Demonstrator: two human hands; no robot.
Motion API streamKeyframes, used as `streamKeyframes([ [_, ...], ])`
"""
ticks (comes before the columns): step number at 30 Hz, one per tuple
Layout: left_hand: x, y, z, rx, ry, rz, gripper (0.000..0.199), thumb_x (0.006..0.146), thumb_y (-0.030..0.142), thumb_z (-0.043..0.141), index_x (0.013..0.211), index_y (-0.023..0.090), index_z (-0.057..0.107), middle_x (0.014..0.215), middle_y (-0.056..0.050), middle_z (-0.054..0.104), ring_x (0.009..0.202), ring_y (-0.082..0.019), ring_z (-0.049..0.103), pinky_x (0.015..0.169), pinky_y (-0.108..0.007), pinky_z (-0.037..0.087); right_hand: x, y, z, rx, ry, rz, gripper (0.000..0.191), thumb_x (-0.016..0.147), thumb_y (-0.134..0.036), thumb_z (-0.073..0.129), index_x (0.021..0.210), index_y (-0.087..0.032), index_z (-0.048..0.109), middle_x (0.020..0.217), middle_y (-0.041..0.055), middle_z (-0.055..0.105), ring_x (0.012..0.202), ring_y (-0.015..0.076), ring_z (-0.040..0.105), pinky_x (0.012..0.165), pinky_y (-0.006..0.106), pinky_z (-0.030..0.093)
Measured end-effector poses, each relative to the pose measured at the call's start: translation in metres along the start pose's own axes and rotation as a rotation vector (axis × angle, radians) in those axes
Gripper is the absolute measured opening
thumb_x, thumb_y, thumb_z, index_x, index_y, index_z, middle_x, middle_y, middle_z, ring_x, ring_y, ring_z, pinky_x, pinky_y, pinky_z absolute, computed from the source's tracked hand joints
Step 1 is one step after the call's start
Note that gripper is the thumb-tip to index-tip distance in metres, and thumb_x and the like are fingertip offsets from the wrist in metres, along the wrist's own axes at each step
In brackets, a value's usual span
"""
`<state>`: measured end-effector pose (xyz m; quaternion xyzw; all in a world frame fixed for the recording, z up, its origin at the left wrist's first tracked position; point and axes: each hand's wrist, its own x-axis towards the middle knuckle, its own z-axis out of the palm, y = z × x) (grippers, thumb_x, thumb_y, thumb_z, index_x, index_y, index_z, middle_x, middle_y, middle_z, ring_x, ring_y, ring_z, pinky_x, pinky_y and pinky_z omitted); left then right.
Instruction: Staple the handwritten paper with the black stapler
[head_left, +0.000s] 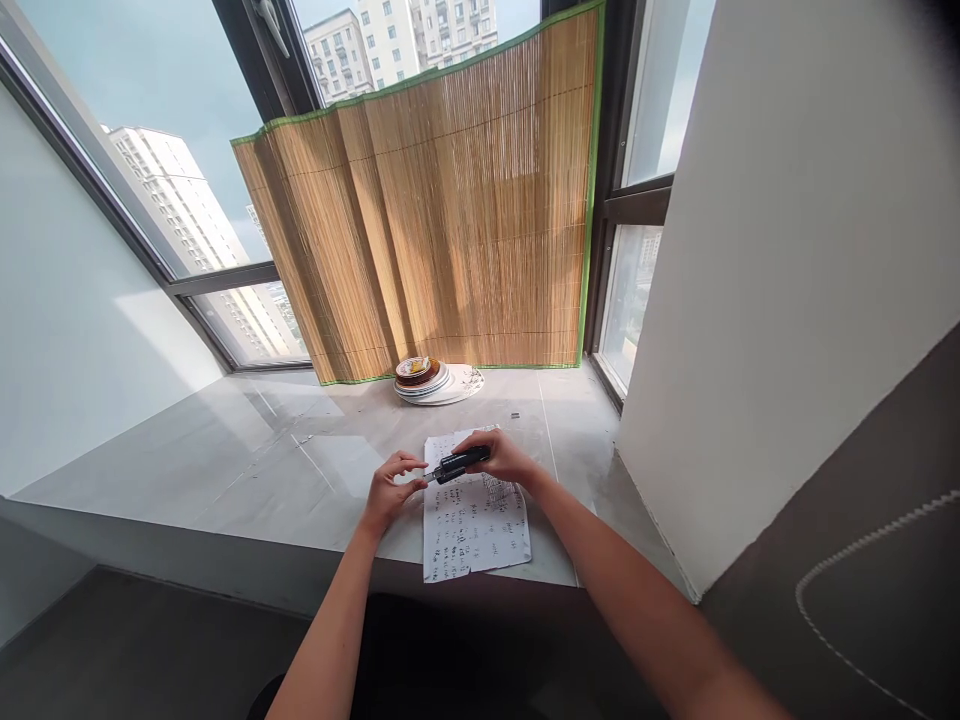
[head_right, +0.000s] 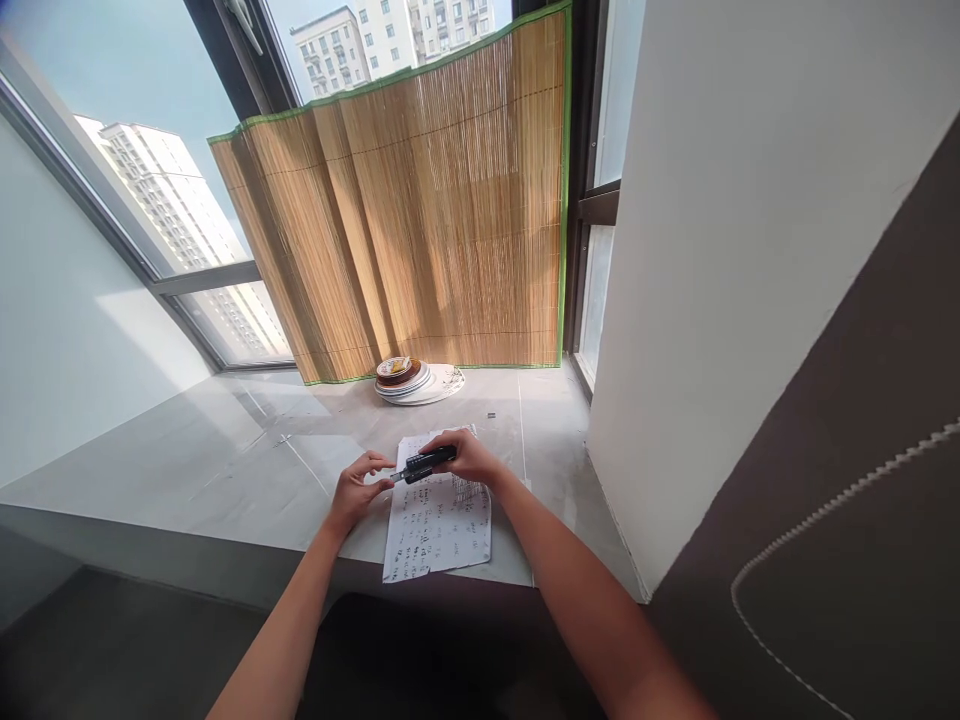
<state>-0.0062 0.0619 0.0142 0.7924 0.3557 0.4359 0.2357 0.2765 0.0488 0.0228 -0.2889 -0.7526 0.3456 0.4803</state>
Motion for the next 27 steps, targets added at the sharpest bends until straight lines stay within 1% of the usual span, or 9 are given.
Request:
streamKeyframes([
  [4,-0.001,0.001,0.001,0.003,-0.056,0.002,0.032,0.074,0.036,0.086,0.103,0.028,0.079,0.093,-0.003,0.069,0.083,-0.019,0.057,0.073,-0.032,0.043,0.001,-0.010,0.022,-0.065,-0.043,-0.047,0.035,0.074,-0.019,0.082,0.109,-0.023,0.079,0.096,0.0035,0.078,0.088,0.0210,0.071,0.082,0.033,0.053],
  [7,-0.001,0.000,0.000,-0.023,-0.028,-0.014,0.025,0.075,0.035,0.084,0.098,0.025,0.077,0.090,-0.002,0.068,0.081,-0.018,0.055,0.073,-0.031,0.043,0.000,-0.014,0.032,-0.086,0.004,-0.021,0.037,0.075,-0.016,0.081,0.110,-0.024,0.078,0.099,0.0029,0.078,0.090,0.0211,0.071,0.085,0.032,0.052],
  [12,0.002,-0.002,0.001,-0.020,-0.001,-0.033,0.017,0.079,0.037,0.080,0.089,0.024,0.075,0.085,-0.002,0.068,0.078,-0.018,0.055,0.071,-0.031,0.043,-0.001,-0.011,0.040,-0.043,0.046,0.011,0.037,0.075,-0.016,0.079,0.110,-0.024,0.077,0.102,0.0027,0.078,0.094,0.0224,0.072,0.088,0.034,0.053],
  [15,0.002,-0.002,0.002,0.046,0.071,-0.064,0.019,0.080,0.042,0.078,0.086,0.024,0.074,0.081,-0.001,0.067,0.074,-0.017,0.055,0.068,-0.030,0.042,0.001,-0.006,0.046,-0.025,0.135,0.050,0.038,0.076,-0.017,0.077,0.113,-0.022,0.075,0.107,0.0037,0.078,0.099,0.0239,0.072,0.092,0.037,0.054],
  [17,0.002,-0.005,0.002,0.082,0.138,-0.126,0.025,0.082,0.047,0.075,0.089,0.023,0.075,0.081,-0.002,0.068,0.073,-0.017,0.056,0.066,-0.029,0.041,0.002,-0.001,0.051,-0.064,0.161,0.085,0.039,0.075,-0.018,0.077,0.114,-0.022,0.075,0.109,0.0042,0.078,0.102,0.0250,0.073,0.096,0.039,0.053],
  [21,-0.001,-0.016,-0.001,0.034,0.318,-0.304,0.038,0.093,0.053,0.055,0.091,0.019,0.071,0.080,-0.004,0.068,0.074,-0.018,0.061,0.065,-0.028,0.044,0.002,0.002,0.057,-0.207,0.142,0.112,0.044,0.074,-0.014,0.073,0.117,-0.023,0.073,0.112,0.0040,0.078,0.103,0.0256,0.073,0.098,0.040,0.053],
  [23,-0.001,-0.021,-0.002,0.042,0.360,-0.373,0.037,0.093,0.050,0.051,0.089,0.018,0.070,0.074,-0.003,0.065,0.070,-0.018,0.060,0.063,-0.027,0.043,0.001,0.001,0.058,-0.254,0.120,0.100,0.048,0.074,-0.012,0.071,0.120,-0.024,0.071,0.114,0.0039,0.077,0.104,0.0254,0.072,0.098,0.039,0.052],
  [25,-0.002,-0.024,-0.002,0.092,0.322,-0.411,0.032,0.090,0.046,0.053,0.086,0.018,0.068,0.068,-0.002,0.063,0.065,-0.018,0.059,0.060,-0.027,0.042,-0.001,-0.002,0.057,-0.285,0.097,0.100,0.048,0.075,-0.013,0.070,0.122,-0.024,0.070,0.114,0.0039,0.077,0.104,0.0253,0.071,0.097,0.038,0.052],
  [27,-0.002,-0.025,-0.001,0.151,0.224,-0.417,0.029,0.089,0.043,0.053,0.083,0.019,0.067,0.067,-0.001,0.063,0.063,-0.017,0.058,0.061,-0.027,0.042,-0.006,-0.005,0.054,-0.310,0.095,0.128,0.045,0.077,-0.015,0.071,0.120,-0.025,0.070,0.110,0.0036,0.077,0.101,0.0249,0.071,0.094,0.036,0.052],
])
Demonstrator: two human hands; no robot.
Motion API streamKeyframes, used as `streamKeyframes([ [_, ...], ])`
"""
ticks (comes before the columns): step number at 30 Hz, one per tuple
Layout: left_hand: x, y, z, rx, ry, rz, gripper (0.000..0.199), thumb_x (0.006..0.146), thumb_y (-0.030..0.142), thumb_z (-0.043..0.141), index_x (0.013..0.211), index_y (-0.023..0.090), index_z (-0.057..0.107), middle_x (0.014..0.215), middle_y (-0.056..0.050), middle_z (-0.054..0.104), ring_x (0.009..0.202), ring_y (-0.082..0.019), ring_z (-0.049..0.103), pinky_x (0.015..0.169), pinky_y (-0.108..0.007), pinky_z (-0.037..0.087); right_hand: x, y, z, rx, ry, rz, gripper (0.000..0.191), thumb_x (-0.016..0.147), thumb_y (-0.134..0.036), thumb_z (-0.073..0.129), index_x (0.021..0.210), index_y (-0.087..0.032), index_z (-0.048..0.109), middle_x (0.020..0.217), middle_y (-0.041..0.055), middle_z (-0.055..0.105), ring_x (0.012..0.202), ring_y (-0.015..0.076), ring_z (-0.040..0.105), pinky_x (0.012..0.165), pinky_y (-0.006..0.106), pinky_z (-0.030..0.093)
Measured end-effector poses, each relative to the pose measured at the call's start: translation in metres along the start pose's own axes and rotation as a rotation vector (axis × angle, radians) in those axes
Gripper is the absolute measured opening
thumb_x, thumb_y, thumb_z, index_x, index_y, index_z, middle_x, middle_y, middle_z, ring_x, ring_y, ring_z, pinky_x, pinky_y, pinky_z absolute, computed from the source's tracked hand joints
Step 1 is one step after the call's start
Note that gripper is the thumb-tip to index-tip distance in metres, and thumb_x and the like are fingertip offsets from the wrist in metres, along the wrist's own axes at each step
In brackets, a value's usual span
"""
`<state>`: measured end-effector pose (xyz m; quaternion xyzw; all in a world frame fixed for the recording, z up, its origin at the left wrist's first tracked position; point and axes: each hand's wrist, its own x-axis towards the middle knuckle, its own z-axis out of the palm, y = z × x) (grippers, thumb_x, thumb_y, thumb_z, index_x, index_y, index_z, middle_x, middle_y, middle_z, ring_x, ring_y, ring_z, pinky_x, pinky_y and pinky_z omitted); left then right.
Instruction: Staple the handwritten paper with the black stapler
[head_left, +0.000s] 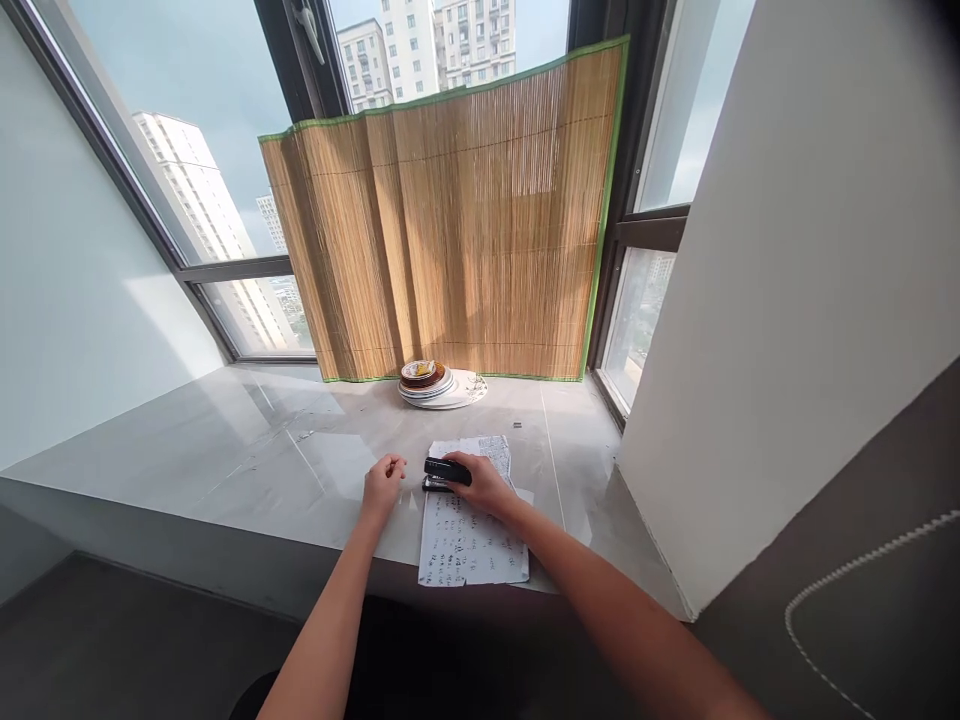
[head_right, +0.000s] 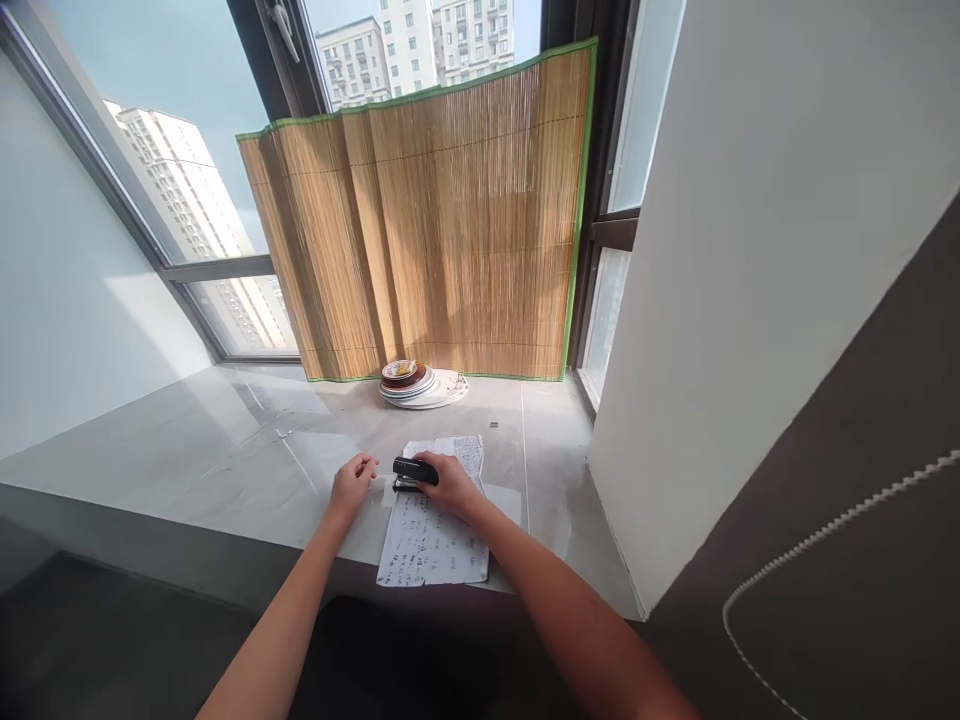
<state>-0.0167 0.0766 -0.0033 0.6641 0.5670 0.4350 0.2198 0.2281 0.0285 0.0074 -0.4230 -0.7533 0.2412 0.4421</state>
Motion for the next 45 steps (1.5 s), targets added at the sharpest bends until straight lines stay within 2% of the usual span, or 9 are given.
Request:
streamKeyframes([
  [8,0.000,-0.001,0.006,0.169,-0.189,0.061,0.023,0.091,0.032,0.048,0.083,0.021,0.066,0.071,-0.002,0.067,0.070,-0.020,0.064,0.069,-0.029,0.044,-0.018,0.017,-0.048,0.019,-0.001,0.144,0.034,0.081,-0.041,0.075,0.109,-0.022,0.074,0.098,0.0049,0.077,0.090,0.0241,0.071,0.080,0.034,0.054],
  [12,0.000,-0.015,-0.013,0.276,-0.189,0.199,0.023,0.091,0.020,0.045,0.087,0.022,0.067,0.086,-0.005,0.069,0.086,-0.022,0.064,0.082,-0.032,0.046,-0.008,0.044,-0.078,-0.206,0.241,0.240,0.041,0.102,-0.045,0.041,0.111,-0.020,0.073,0.120,0.0111,0.073,0.114,0.0266,0.066,0.097,0.041,0.052],
  [14,-0.001,-0.023,-0.024,0.374,-0.118,0.194,0.026,0.092,0.016,0.042,0.088,0.021,0.067,0.090,-0.007,0.068,0.091,-0.024,0.062,0.086,-0.035,0.046,-0.001,0.059,-0.080,-0.452,0.163,0.283,0.040,0.101,-0.037,0.044,0.127,-0.017,0.067,0.144,0.0146,0.059,0.137,0.0293,0.051,0.113,0.044,0.041],
  [19,-0.006,-0.034,-0.029,0.510,-0.032,0.141,0.023,0.092,0.012,0.044,0.090,0.020,0.065,0.092,-0.008,0.065,0.089,-0.025,0.060,0.085,-0.036,0.046,0.024,0.077,-0.047,-0.804,-0.112,0.384,0.055,0.103,-0.039,0.041,0.150,-0.010,0.047,0.162,0.0221,0.036,0.152,0.0362,0.028,0.122,0.051,0.024],
  [26,-0.006,-0.037,-0.028,0.446,-0.040,0.100,0.024,0.094,0.011,0.042,0.088,0.021,0.063,0.092,-0.008,0.064,0.089,-0.024,0.060,0.082,-0.033,0.045,0.071,0.052,0.028,-0.812,-0.084,0.339,0.055,0.105,-0.037,0.032,0.147,-0.005,0.050,0.159,0.0273,0.037,0.151,0.0380,0.028,0.120,0.055,0.022],
  [30,-0.005,-0.039,-0.031,0.402,-0.056,0.106,0.025,0.096,0.014,0.041,0.087,0.021,0.063,0.091,-0.008,0.064,0.091,-0.024,0.060,0.082,-0.034,0.046,0.081,0.049,0.047,-0.798,-0.069,0.321,0.056,0.104,-0.034,0.033,0.148,-0.003,0.047,0.164,0.0264,0.027,0.156,0.0333,0.021,0.123,0.052,0.020],
  [33,-0.005,-0.039,-0.030,0.411,-0.059,0.102,0.024,0.095,0.013,0.042,0.088,0.021,0.064,0.093,-0.008,0.065,0.093,-0.025,0.060,0.083,-0.034,0.046,0.074,0.062,0.031,-0.815,-0.087,0.369,0.061,0.102,-0.033,0.035,0.153,0.001,0.039,0.166,0.0279,0.019,0.157,0.0361,0.016,0.123,0.053,0.020],
  [40,-0.007,-0.034,-0.026,0.410,-0.048,0.103,0.023,0.092,0.011,0.043,0.086,0.020,0.063,0.090,-0.007,0.064,0.089,-0.024,0.060,0.085,-0.035,0.046,0.047,0.094,-0.045,-0.874,-0.118,0.464,0.067,0.100,-0.031,0.034,0.157,0.005,0.029,0.167,0.0274,0.013,0.158,0.0366,0.011,0.125,0.053,0.016],
  [45,-0.006,-0.034,-0.028,0.376,-0.043,0.094,0.021,0.088,0.010,0.045,0.084,0.020,0.064,0.087,-0.006,0.064,0.087,-0.023,0.061,0.083,-0.034,0.046,0.059,0.093,-0.041,-0.832,-0.183,0.435,0.064,0.101,-0.029,0.031,0.156,0.004,0.033,0.166,0.0253,0.021,0.157,0.0344,0.017,0.127,0.051,0.014],
])
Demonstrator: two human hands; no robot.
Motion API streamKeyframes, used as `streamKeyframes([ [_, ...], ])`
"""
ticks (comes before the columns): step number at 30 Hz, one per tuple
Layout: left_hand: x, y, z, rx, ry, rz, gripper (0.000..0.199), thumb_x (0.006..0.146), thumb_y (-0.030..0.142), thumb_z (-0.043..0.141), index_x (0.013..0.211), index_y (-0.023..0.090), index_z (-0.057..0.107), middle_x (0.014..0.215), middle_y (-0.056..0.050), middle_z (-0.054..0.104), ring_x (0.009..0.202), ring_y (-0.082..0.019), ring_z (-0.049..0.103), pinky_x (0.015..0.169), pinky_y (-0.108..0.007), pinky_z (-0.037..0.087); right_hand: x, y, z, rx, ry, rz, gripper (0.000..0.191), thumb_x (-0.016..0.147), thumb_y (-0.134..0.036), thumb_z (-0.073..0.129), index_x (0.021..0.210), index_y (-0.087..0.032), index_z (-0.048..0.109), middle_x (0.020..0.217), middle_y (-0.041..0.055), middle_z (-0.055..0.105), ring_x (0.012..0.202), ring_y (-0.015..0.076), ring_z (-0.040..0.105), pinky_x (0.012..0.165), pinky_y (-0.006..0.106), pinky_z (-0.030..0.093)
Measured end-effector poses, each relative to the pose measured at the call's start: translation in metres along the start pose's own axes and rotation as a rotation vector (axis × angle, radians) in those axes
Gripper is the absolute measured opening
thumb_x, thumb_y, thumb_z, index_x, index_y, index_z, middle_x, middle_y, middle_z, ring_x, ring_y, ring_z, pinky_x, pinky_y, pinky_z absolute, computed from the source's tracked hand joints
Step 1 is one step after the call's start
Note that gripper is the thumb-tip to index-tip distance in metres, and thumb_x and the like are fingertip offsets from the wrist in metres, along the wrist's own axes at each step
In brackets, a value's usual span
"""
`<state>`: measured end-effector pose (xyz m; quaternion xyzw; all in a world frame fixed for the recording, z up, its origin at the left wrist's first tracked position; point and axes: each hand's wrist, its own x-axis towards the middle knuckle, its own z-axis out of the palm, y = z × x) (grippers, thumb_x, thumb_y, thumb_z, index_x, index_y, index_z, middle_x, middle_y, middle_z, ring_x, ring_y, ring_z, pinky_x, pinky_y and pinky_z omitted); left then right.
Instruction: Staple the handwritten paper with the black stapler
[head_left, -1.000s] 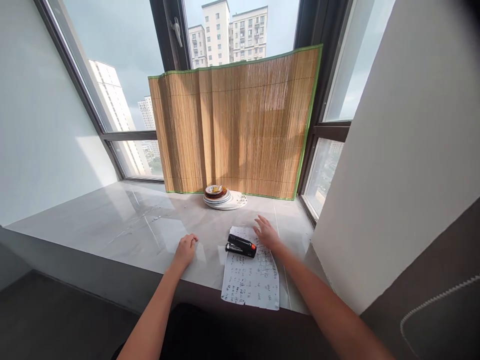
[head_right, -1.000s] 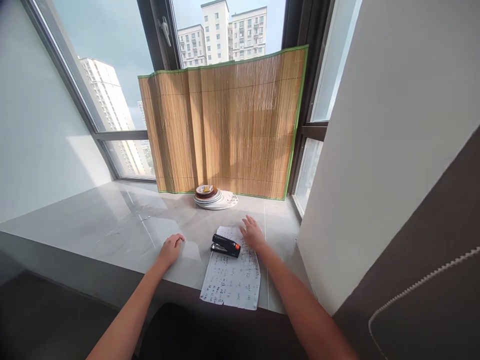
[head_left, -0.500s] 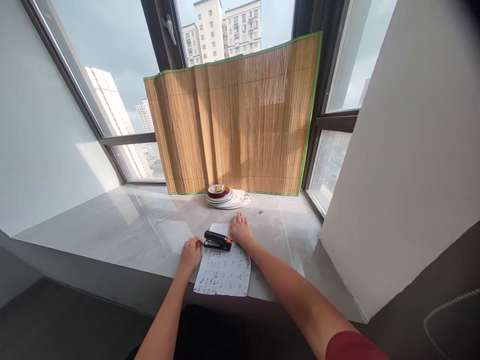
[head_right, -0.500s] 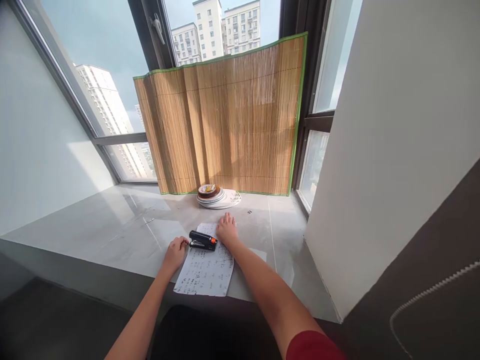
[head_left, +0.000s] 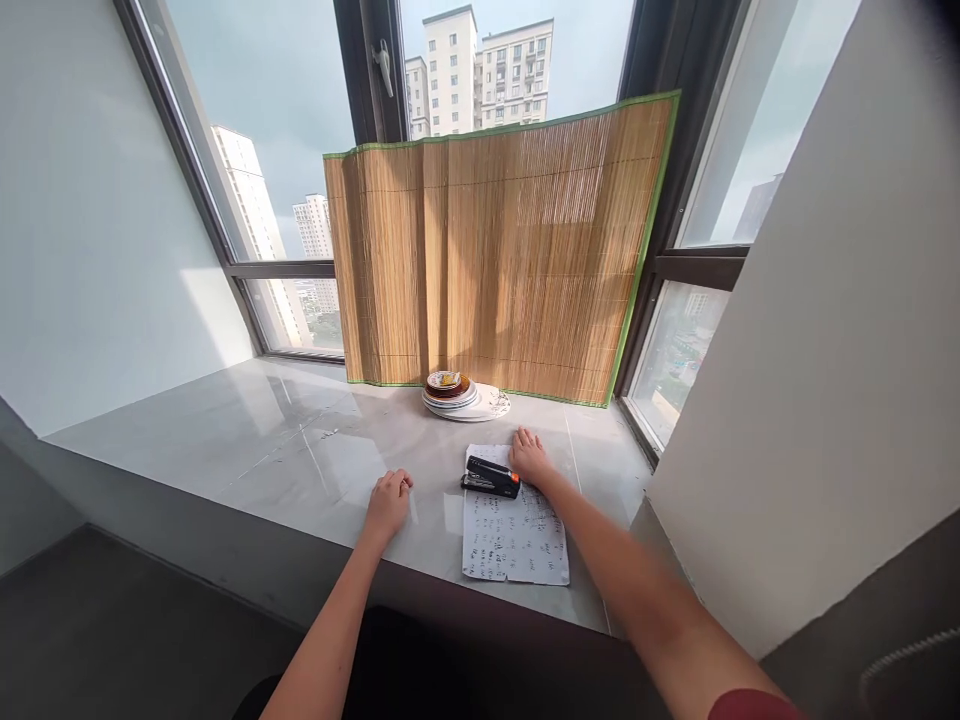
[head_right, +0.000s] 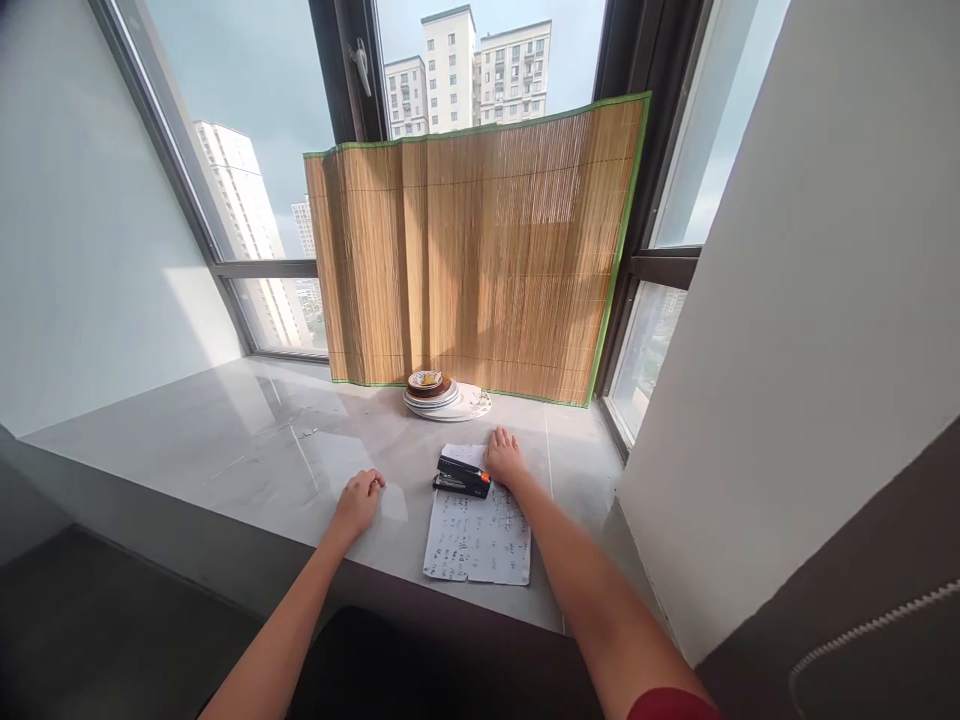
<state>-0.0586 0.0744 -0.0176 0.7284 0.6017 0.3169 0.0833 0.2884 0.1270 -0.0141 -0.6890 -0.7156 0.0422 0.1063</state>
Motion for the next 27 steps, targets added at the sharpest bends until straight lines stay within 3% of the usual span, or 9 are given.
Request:
streamKeyframes([
  [8,0.000,-0.010,-0.011,-0.383,0.068,-0.130,0.022,0.086,0.027,0.045,0.087,0.020,0.066,0.081,-0.002,0.067,0.075,-0.019,0.060,0.069,-0.028,0.047,0.030,-0.125,0.023,0.086,-0.079,-0.242,0.070,0.105,-0.051,0.026,0.160,-0.007,0.028,0.170,0.0188,0.014,0.159,0.0298,0.012,0.126,0.053,0.008],
  [12,-0.004,-0.011,-0.015,-0.443,0.128,-0.156,0.026,0.086,0.026,0.042,0.091,0.019,0.067,0.088,-0.004,0.070,0.082,-0.020,0.063,0.072,-0.028,0.048,0.035,-0.152,0.025,0.127,-0.077,-0.292,0.072,0.105,-0.051,0.024,0.162,-0.008,0.022,0.171,0.0169,0.007,0.159,0.0284,0.007,0.126,0.055,0.002],
  [16,-0.006,-0.009,-0.016,-0.388,0.164,-0.176,0.025,0.088,0.024,0.039,0.088,0.021,0.064,0.083,-0.003,0.068,0.077,-0.019,0.063,0.068,-0.027,0.047,0.027,-0.138,0.024,0.131,-0.073,-0.326,0.073,0.105,-0.053,0.024,0.164,-0.011,0.017,0.171,0.0134,0.004,0.160,0.0239,0.002,0.126,0.053,-0.001],
  [24,-0.001,-0.002,-0.013,-0.284,0.152,-0.174,0.027,0.087,0.015,0.039,0.079,0.021,0.064,0.088,-0.005,0.067,0.082,-0.021,0.061,0.077,-0.032,0.048,-0.004,-0.057,0.014,0.033,-0.100,-0.122,0.075,0.105,-0.059,0.018,0.163,-0.012,0.020,0.171,0.0149,0.009,0.160,0.0261,0.005,0.125,0.058,0.001],
  [27,-0.002,0.006,-0.009,-0.244,0.071,-0.061,0.029,0.089,0.012,0.040,0.084,0.021,0.067,0.094,-0.006,0.067,0.090,-0.022,0.061,0.085,-0.033,0.048,-0.011,-0.037,0.008,0.021,-0.104,-0.094,0.072,0.106,-0.056,0.020,0.163,-0.013,0.021,0.171,0.0139,0.011,0.159,0.0260,0.006,0.125,0.058,0.001],
])
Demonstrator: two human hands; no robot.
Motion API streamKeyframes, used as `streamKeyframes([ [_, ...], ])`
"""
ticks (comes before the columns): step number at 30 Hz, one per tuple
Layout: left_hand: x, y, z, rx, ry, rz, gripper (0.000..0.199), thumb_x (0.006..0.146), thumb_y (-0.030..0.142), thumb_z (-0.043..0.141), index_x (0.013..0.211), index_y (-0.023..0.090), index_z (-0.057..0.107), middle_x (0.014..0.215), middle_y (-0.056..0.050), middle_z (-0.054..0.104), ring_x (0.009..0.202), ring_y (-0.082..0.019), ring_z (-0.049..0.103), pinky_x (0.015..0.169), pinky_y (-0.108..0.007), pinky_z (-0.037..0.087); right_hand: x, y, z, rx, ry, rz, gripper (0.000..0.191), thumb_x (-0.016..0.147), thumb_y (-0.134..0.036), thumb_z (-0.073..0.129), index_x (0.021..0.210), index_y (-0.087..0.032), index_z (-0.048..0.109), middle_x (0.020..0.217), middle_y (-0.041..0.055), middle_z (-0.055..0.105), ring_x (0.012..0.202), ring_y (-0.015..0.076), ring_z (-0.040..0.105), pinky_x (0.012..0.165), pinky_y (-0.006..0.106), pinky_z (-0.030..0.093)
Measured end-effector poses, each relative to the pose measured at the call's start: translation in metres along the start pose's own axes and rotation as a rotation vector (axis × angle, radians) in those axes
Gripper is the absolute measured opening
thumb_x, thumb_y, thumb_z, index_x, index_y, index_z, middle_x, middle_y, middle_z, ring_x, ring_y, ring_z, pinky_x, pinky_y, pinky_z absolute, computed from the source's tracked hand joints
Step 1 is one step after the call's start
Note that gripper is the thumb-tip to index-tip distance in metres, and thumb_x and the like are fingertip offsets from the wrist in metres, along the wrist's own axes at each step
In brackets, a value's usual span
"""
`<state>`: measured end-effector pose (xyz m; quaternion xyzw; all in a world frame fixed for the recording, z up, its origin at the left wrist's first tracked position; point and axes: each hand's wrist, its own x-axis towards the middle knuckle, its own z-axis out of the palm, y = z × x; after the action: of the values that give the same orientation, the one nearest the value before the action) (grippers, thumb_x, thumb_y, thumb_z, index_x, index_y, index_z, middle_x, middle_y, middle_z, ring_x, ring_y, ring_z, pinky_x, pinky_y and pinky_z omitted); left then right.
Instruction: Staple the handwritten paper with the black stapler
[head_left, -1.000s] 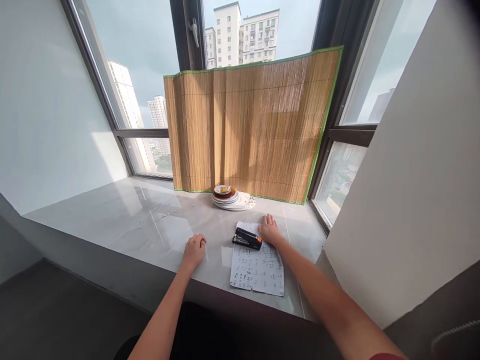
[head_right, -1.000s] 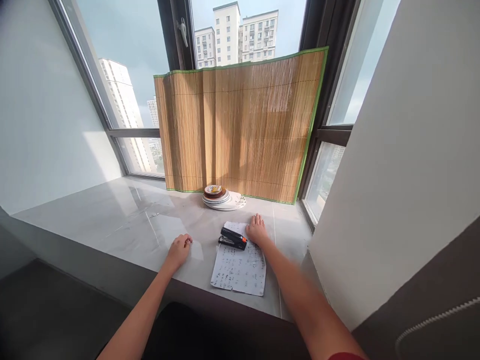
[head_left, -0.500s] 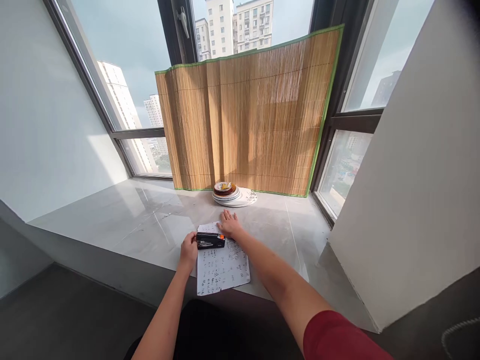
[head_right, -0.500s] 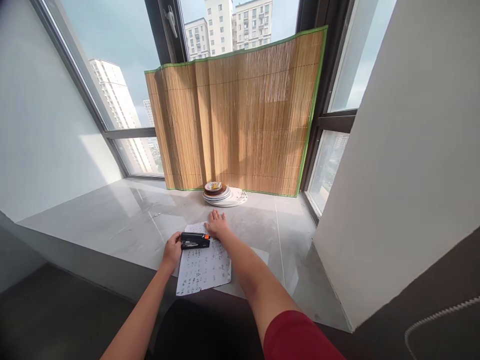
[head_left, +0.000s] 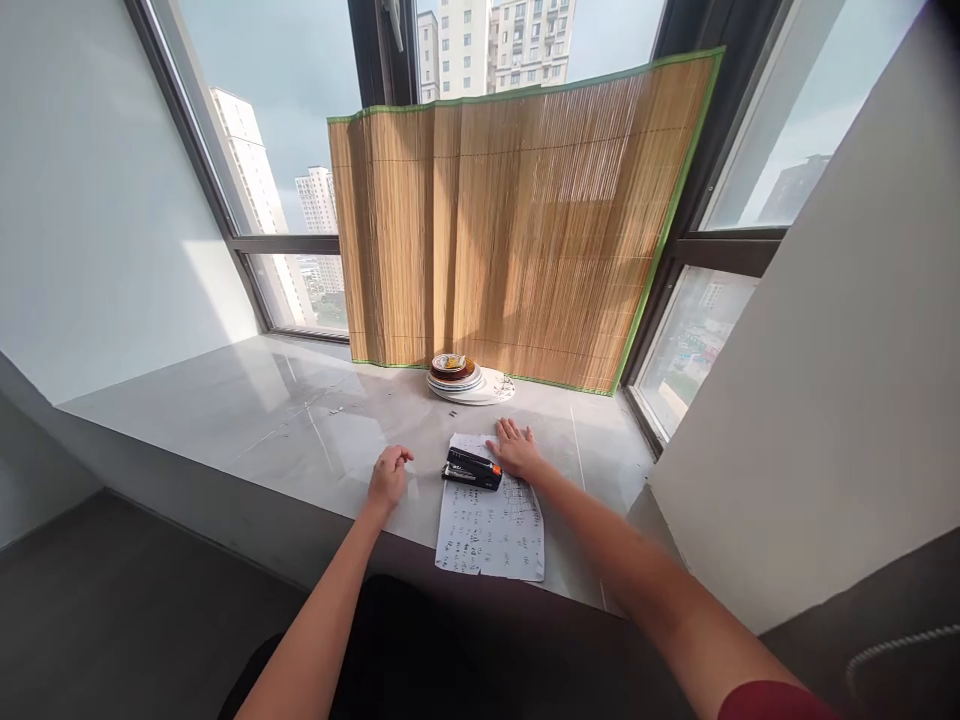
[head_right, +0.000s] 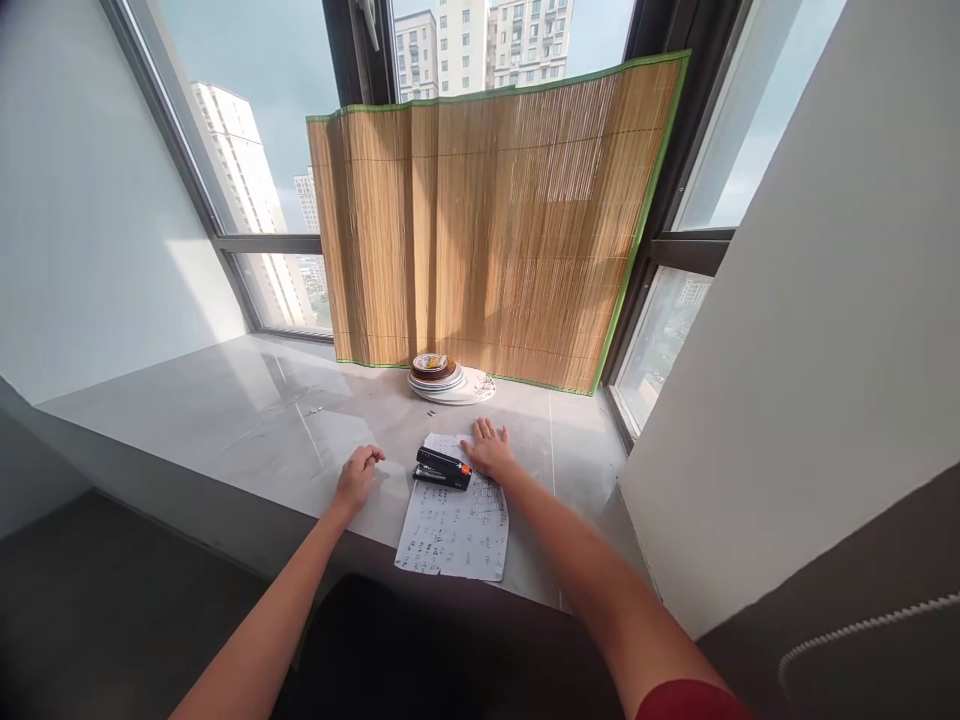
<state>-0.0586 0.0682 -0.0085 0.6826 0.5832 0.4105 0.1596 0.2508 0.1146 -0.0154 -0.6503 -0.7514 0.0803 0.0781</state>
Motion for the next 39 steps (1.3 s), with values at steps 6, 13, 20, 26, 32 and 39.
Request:
streamKeyframes([
  [6,-0.012,0.013,0.008,0.227,-0.296,0.283,0.035,0.099,0.021,0.044,0.127,0.027,0.064,0.132,-0.006,0.066,0.122,-0.025,0.057,0.100,-0.038,0.041,-0.010,0.006,-0.018,0.198,0.149,-0.045,0.059,0.106,-0.040,0.031,0.158,-0.011,0.036,0.166,0.0155,0.031,0.156,0.0283,0.023,0.126,0.052,0.015],
  [13,-0.015,0.022,0.001,0.266,-0.340,0.268,0.031,0.102,0.032,0.046,0.124,0.029,0.067,0.137,-0.006,0.065,0.127,-0.026,0.053,0.102,-0.039,0.038,-0.064,0.041,-0.040,0.295,0.002,-0.267,0.067,0.094,-0.053,0.061,0.153,-0.025,0.048,0.157,0.0070,0.049,0.143,0.0271,0.048,0.120,0.039,0.036],
  [20,-0.018,0.024,-0.002,0.304,-0.374,0.349,0.039,0.095,0.053,0.058,0.129,0.033,0.065,0.140,-0.005,0.061,0.130,-0.028,0.051,0.103,-0.040,0.038,-0.085,0.045,-0.032,0.356,0.045,-0.320,0.058,0.094,-0.048,0.063,0.146,-0.023,0.057,0.155,0.0097,0.050,0.146,0.0295,0.043,0.124,0.048,0.028],
  [26,-0.018,0.030,-0.004,0.356,-0.411,0.330,0.044,0.093,0.054,0.062,0.131,0.032,0.063,0.145,-0.007,0.057,0.135,-0.030,0.046,0.106,-0.043,0.033,-0.084,-0.003,-0.037,0.504,0.414,-0.313,0.039,0.100,-0.043,0.057,0.132,-0.023,0.064,0.136,0.0106,0.065,0.130,0.0262,0.055,0.113,0.045,0.042],
  [32,-0.018,0.026,-0.002,0.388,-0.390,0.351,0.047,0.095,0.052,0.060,0.137,0.031,0.056,0.142,-0.008,0.059,0.131,-0.030,0.050,0.103,-0.042,0.035,-0.079,-0.070,-0.035,0.278,0.289,-0.482,0.054,0.091,-0.031,0.071,0.142,-0.025,0.054,0.129,0.0108,0.064,0.117,0.0276,0.059,0.100,0.041,0.049],
  [39,-0.015,0.027,-0.006,0.402,-0.398,0.358,0.044,0.099,0.049,0.053,0.137,0.027,0.056,0.140,-0.010,0.059,0.132,-0.031,0.050,0.104,-0.047,0.039,-0.096,-0.001,-0.068,0.397,0.502,-0.337,0.049,0.095,-0.012,0.052,0.140,-0.030,0.059,0.119,0.0068,0.067,0.109,0.0234,0.060,0.094,0.036,0.050],
])
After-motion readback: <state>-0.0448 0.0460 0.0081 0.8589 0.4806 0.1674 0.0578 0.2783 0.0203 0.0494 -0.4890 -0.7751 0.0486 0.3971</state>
